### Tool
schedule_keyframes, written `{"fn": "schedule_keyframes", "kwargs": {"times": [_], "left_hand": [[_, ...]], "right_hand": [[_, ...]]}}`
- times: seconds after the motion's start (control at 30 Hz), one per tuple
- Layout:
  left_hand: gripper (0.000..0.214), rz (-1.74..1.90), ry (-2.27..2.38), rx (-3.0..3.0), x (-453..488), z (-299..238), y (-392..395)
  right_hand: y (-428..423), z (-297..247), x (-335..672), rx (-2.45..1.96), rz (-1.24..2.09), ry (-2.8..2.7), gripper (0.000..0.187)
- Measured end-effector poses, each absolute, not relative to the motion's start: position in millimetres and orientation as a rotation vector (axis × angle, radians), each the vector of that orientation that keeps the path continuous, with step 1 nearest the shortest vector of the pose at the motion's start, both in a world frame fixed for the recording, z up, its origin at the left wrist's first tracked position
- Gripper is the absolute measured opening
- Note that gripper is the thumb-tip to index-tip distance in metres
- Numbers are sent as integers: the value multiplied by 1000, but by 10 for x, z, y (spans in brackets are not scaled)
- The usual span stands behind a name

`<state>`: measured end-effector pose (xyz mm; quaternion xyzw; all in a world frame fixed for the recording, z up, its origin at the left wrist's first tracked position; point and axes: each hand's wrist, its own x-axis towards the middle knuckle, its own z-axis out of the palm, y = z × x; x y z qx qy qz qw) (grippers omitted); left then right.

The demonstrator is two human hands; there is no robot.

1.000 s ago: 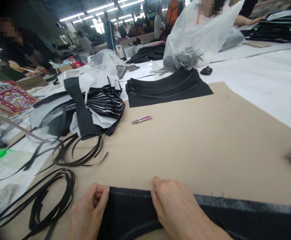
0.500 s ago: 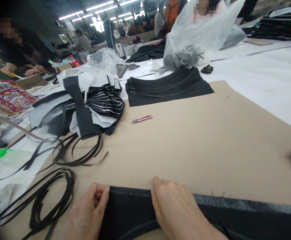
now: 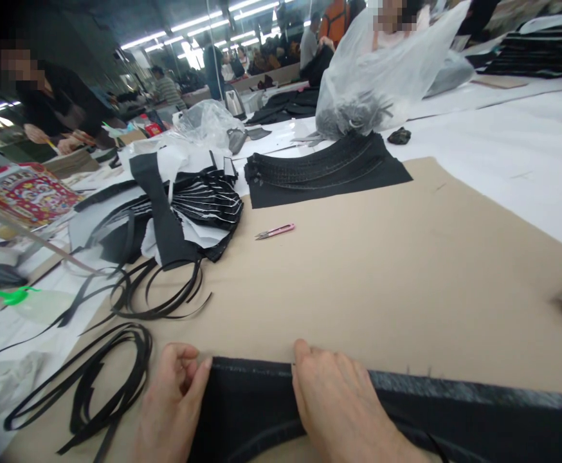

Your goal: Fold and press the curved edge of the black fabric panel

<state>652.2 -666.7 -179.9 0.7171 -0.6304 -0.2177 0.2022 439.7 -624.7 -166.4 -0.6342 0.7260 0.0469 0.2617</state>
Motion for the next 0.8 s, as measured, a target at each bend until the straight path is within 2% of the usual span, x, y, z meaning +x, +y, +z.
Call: {"fn": "schedule_keyframes", "kwargs": {"times": [0.1,0.2,0.3,0.43,0.57,0.8], "left_hand": [[16,-364,-1940,1576,6526,-1796,-6597],[27,-60,-2295,1033,6422,-1826,-6518],[33,52,-2532,719,6278,-1916,-6473],[36,154,-2664,611,6193,-2063,-6462],[37,218,-2664,600,6185,-2129,-6475],[39,296,-2685,627,6091,-2134,-6488]], "right_hand": [[-6212,-1649,4386,-1751,123,1977,16],[-6168,-1650,4386,-1815,94,2009,15],[-6121,-1685,4381,-1854,66,2049,14],[-6094,-1703,4302,-1874,-2,2078,10],[-6121,-1557,4096,-1705,-19,2028,7],[-6045,-1416,3584,-1616,-99,1903,24]]}}
